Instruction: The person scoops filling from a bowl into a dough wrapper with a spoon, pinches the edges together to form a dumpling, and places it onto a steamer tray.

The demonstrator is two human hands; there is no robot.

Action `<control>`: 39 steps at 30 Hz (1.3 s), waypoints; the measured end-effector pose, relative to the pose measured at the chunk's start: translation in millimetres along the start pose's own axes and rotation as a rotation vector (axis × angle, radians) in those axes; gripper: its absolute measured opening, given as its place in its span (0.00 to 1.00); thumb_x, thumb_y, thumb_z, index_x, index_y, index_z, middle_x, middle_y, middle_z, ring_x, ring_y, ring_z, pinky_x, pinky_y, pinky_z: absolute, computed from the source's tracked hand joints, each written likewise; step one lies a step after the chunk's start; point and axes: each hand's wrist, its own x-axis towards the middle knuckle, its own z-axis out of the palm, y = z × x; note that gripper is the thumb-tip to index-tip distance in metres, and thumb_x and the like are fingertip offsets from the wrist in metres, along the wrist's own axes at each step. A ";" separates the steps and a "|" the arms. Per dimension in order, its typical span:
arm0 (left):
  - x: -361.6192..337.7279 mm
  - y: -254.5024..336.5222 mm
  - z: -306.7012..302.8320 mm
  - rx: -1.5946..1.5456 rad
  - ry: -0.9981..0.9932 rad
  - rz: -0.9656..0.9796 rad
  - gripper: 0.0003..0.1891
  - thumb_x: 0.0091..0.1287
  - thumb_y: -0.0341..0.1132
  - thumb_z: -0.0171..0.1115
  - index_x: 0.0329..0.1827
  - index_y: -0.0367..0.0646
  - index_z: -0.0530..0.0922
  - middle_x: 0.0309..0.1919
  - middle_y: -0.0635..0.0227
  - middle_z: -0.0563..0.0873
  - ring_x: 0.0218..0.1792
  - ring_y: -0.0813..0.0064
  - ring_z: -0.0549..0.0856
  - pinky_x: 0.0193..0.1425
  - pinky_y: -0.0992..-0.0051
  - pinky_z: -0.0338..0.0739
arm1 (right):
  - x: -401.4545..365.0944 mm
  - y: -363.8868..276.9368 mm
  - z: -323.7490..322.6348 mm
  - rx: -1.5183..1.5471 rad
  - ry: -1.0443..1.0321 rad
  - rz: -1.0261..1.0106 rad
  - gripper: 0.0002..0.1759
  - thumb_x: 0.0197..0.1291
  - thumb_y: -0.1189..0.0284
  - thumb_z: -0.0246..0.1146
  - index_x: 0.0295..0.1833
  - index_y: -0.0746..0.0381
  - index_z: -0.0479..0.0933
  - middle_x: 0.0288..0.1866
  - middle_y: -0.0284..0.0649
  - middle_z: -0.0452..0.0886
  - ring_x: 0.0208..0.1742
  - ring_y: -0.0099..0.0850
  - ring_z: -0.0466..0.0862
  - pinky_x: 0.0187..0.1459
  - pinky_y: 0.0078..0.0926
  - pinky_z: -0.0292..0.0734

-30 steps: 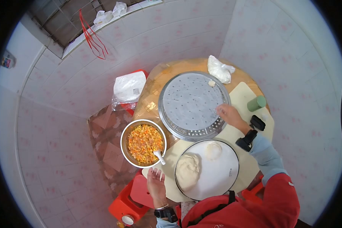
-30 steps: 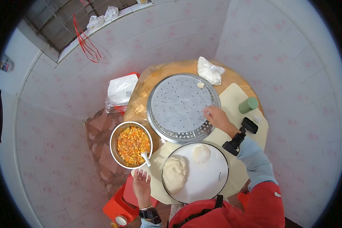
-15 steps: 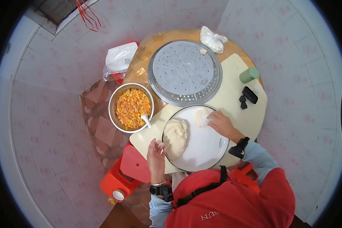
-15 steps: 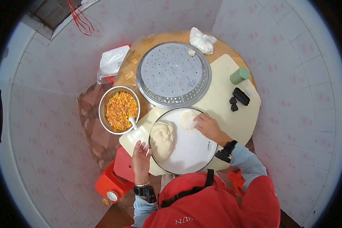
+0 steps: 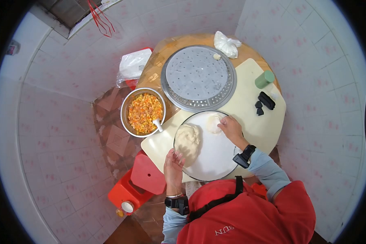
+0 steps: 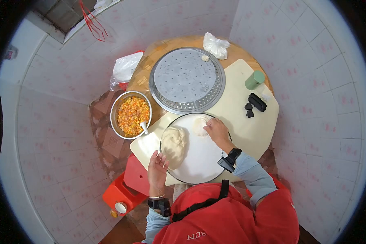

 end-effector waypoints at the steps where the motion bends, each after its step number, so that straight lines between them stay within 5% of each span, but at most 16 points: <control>1: -1.2 -0.3 0.7 0.001 0.001 0.002 0.17 0.68 0.42 0.53 0.56 0.45 0.72 0.41 0.73 0.77 0.45 0.75 0.77 0.50 0.72 0.71 | -1.0 0.1 1.8 -0.046 0.022 -0.024 0.11 0.49 0.68 0.67 0.34 0.62 0.74 0.34 0.41 0.77 0.38 0.38 0.80 0.39 0.35 0.74; 5: -2.9 -1.1 1.5 -0.004 0.007 0.012 0.17 0.68 0.42 0.53 0.56 0.44 0.71 0.41 0.73 0.77 0.45 0.75 0.77 0.50 0.72 0.71 | -3.7 -2.8 7.4 0.008 0.108 -0.142 0.11 0.49 0.70 0.67 0.35 0.62 0.74 0.33 0.42 0.79 0.35 0.39 0.80 0.37 0.34 0.75; 11: 4.1 -11.7 6.9 0.026 -0.033 -0.020 0.19 0.70 0.43 0.51 0.59 0.43 0.70 0.45 0.70 0.77 0.47 0.74 0.77 0.51 0.72 0.71 | -10.0 -15.6 12.7 0.420 0.055 -0.055 0.09 0.53 0.75 0.65 0.37 0.65 0.73 0.33 0.42 0.82 0.33 0.31 0.83 0.36 0.24 0.77; 16: 26.4 -28.6 23.8 0.058 -0.107 -0.025 0.22 0.71 0.47 0.48 0.61 0.41 0.68 0.52 0.66 0.76 0.53 0.72 0.75 0.55 0.69 0.70 | -32.2 -87.7 -28.8 0.514 -0.303 -0.143 0.11 0.56 0.77 0.63 0.45 0.65 0.73 0.38 0.40 0.82 0.36 0.25 0.82 0.38 0.23 0.78; 19: 31.6 -27.0 33.5 -0.201 -0.295 -0.148 0.26 0.71 0.53 0.44 0.59 0.40 0.68 0.57 0.65 0.74 0.58 0.68 0.72 0.64 0.66 0.65 | -42.4 -122.0 -33.1 0.735 -0.446 -0.206 0.12 0.56 0.78 0.62 0.47 0.64 0.73 0.42 0.41 0.81 0.37 0.24 0.81 0.40 0.22 0.78; 21: 18.3 -18.2 44.0 -0.486 -0.469 -0.199 0.32 0.71 0.58 0.37 0.64 0.39 0.64 0.60 0.62 0.71 0.61 0.66 0.71 0.68 0.66 0.60 | -43.7 -135.0 -24.2 0.727 -0.470 -0.264 0.12 0.56 0.79 0.61 0.48 0.65 0.73 0.43 0.40 0.81 0.38 0.25 0.81 0.42 0.22 0.77; 23: 10.0 -9.2 45.7 -0.521 -0.423 -0.193 0.36 0.70 0.61 0.31 0.66 0.38 0.62 0.62 0.61 0.70 0.63 0.64 0.69 0.70 0.65 0.58 | -42.2 -146.0 -15.6 0.610 -0.362 -0.319 0.10 0.56 0.79 0.61 0.44 0.66 0.74 0.39 0.37 0.79 0.36 0.22 0.79 0.39 0.19 0.76; 26: 6.3 -6.5 33.9 -0.602 -0.426 -0.117 0.30 0.72 0.54 0.38 0.65 0.37 0.63 0.61 0.60 0.71 0.63 0.67 0.70 0.70 0.65 0.59 | -36.3 -144.6 6.1 0.516 -0.311 -0.401 0.07 0.56 0.78 0.61 0.41 0.65 0.75 0.40 0.40 0.81 0.35 0.28 0.81 0.37 0.24 0.77; 28: 9.7 -10.2 23.3 -0.330 -0.349 0.022 0.23 0.72 0.44 0.45 0.63 0.37 0.64 0.60 0.60 0.72 0.61 0.68 0.72 0.68 0.67 0.64 | -33.4 -154.6 13.0 0.499 -0.313 -0.431 0.06 0.55 0.77 0.61 0.40 0.65 0.76 0.38 0.41 0.80 0.33 0.30 0.81 0.35 0.25 0.76; 31: 16.7 -5.1 8.5 -0.456 -0.245 -0.018 0.20 0.71 0.36 0.49 0.62 0.37 0.64 0.59 0.59 0.73 0.59 0.65 0.74 0.64 0.67 0.69 | -8.5 -162.5 25.1 0.403 -0.275 -0.530 0.07 0.54 0.76 0.62 0.40 0.63 0.76 0.36 0.41 0.79 0.32 0.34 0.79 0.34 0.27 0.75; 35: 17.8 10.7 -10.3 -0.495 -0.234 0.039 0.18 0.72 0.34 0.46 0.61 0.35 0.64 0.56 0.56 0.75 0.59 0.61 0.74 0.63 0.67 0.71 | 44.2 -175.4 42.1 0.079 -0.128 -0.863 0.14 0.52 0.73 0.65 0.46 0.59 0.76 0.40 0.39 0.77 0.42 0.36 0.78 0.41 0.32 0.74; 39: 20.7 21.5 -35.7 -0.554 -0.127 0.069 0.18 0.71 0.34 0.47 0.61 0.37 0.65 0.55 0.55 0.75 0.58 0.58 0.75 0.61 0.65 0.72 | 65.6 -191.7 62.2 -0.189 -0.289 -1.095 0.17 0.50 0.71 0.64 0.49 0.55 0.75 0.36 0.38 0.73 0.43 0.35 0.75 0.43 0.35 0.72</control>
